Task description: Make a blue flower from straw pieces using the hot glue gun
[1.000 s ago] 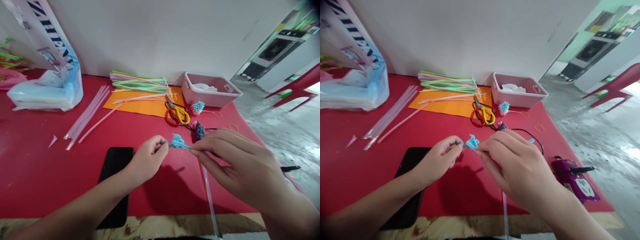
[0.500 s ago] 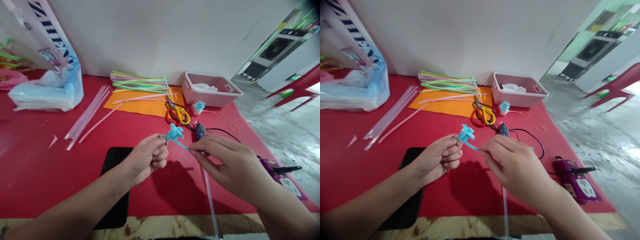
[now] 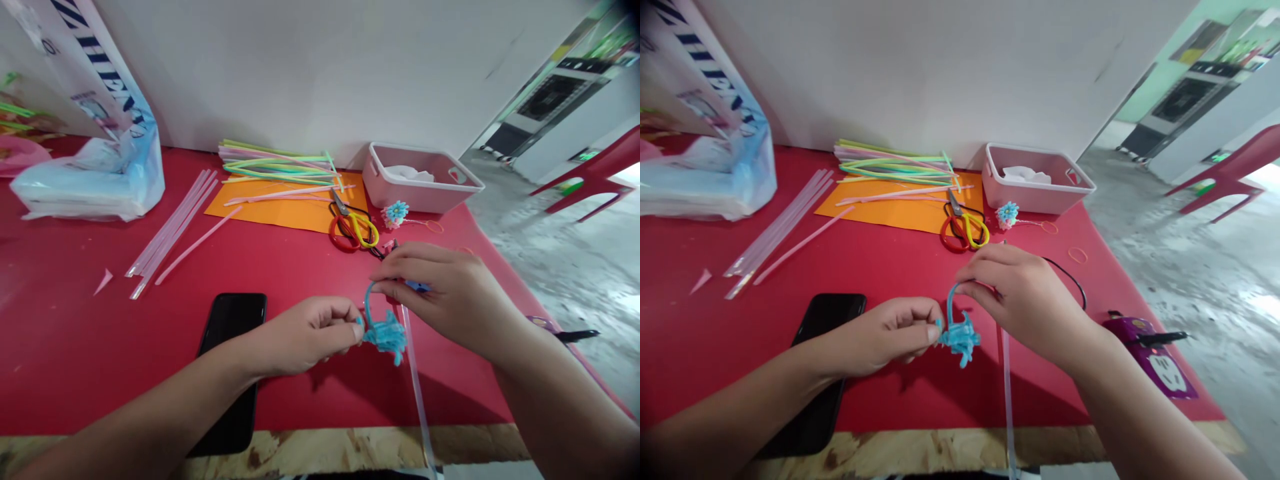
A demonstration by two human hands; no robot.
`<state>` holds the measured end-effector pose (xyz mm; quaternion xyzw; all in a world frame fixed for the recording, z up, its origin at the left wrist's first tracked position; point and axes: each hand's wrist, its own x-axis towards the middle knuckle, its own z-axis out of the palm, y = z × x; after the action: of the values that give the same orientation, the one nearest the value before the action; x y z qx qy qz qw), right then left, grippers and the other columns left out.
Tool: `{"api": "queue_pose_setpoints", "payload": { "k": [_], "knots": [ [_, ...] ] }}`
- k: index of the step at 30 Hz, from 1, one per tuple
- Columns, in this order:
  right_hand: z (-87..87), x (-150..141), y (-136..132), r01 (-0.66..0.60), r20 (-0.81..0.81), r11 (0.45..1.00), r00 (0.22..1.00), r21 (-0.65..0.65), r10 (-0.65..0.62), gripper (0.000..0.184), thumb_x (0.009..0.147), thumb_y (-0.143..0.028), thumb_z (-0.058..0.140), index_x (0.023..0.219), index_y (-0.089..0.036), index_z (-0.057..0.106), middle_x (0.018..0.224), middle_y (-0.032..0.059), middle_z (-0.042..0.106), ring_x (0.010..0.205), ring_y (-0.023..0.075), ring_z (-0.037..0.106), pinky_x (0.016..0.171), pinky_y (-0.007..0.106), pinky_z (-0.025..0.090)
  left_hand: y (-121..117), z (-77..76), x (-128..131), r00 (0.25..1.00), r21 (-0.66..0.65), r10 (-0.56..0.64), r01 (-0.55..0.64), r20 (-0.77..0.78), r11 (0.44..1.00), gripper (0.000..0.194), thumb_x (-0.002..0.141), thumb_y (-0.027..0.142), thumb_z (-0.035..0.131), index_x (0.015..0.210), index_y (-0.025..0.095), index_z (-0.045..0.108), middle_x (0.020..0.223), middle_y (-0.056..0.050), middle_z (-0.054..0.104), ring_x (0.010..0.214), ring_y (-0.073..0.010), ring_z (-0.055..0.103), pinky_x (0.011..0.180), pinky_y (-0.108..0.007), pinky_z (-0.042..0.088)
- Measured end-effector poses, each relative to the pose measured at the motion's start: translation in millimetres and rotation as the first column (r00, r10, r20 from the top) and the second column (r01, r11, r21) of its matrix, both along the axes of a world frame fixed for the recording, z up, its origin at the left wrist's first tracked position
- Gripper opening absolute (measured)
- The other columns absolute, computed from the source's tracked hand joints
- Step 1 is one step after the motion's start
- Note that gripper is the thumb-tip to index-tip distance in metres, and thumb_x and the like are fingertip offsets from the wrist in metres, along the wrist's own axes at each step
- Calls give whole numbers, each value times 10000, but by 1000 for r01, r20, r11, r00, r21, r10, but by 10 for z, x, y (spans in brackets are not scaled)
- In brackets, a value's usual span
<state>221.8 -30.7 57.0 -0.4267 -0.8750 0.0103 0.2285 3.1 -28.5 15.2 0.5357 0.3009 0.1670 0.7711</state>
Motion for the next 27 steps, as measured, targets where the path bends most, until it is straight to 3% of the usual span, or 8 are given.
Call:
{"api": "queue_pose_setpoints", "payload": {
  "k": [3, 7, 13, 16, 21, 27],
  "knots": [
    [80, -33, -53, -4, 92, 991, 996, 130, -8, 103, 947, -233, 633, 906, -192, 717, 883, 47, 738, 832, 193, 689, 740, 323, 528, -7, 1, 11, 993, 74, 31, -23, -111, 997, 105, 873, 259, 566, 798, 185, 572, 624, 66, 455, 545, -89, 358, 513, -214, 275],
    [161, -79, -162, -54, 123, 972, 992, 229, 26, 61, 928, -193, 658, 891, -188, 706, 855, 41, 721, 791, 187, 654, 749, 339, 515, -11, -43, 54, 985, 196, 135, -112, -109, 974, 149, 904, 279, 554, 814, 171, 602, 712, 32, 518, 644, -110, 432, 614, -230, 348],
    [184, -116, -238, -40, 119, 962, 993, 269, 8, 53, 880, -139, 705, 916, -175, 688, 838, 40, 708, 780, 183, 637, 750, 338, 505, -45, -95, 69, 978, 271, 202, -181, -50, 945, 230, 961, 371, 510, 848, 184, 582, 770, 11, 540, 712, -131, 473, 659, -249, 371],
    [186, -129, -230, -30, 112, 955, 994, 296, -4, 51, 881, -141, 704, 913, -172, 679, 825, 40, 704, 765, 179, 639, 737, 336, 507, -75, -89, 51, 968, 396, 241, -193, -75, 898, 253, 980, 398, 485, 867, 195, 585, 762, 11, 558, 687, -133, 474, 622, -253, 344],
    [205, -185, -270, -30, 100, 958, 995, 285, 2, 67, 892, -135, 691, 916, -193, 668, 832, 33, 707, 769, 180, 642, 716, 336, 512, -98, -66, 27, 937, 599, 311, -158, -160, 785, 190, 971, 300, 488, 820, 199, 546, 647, 42, 502, 577, -113, 429, 560, -255, 279],
    [134, -240, -399, -66, 116, 975, 992, 213, 42, 111, 908, -99, 647, 950, -200, 663, 855, 40, 713, 803, 197, 655, 688, 347, 515, -85, -74, 17, 891, 631, 430, -251, -145, 734, 255, 959, 293, 493, 724, 208, 441, 576, 70, 382, 529, -96, 345, 535, -257, 233]
  ]
}}
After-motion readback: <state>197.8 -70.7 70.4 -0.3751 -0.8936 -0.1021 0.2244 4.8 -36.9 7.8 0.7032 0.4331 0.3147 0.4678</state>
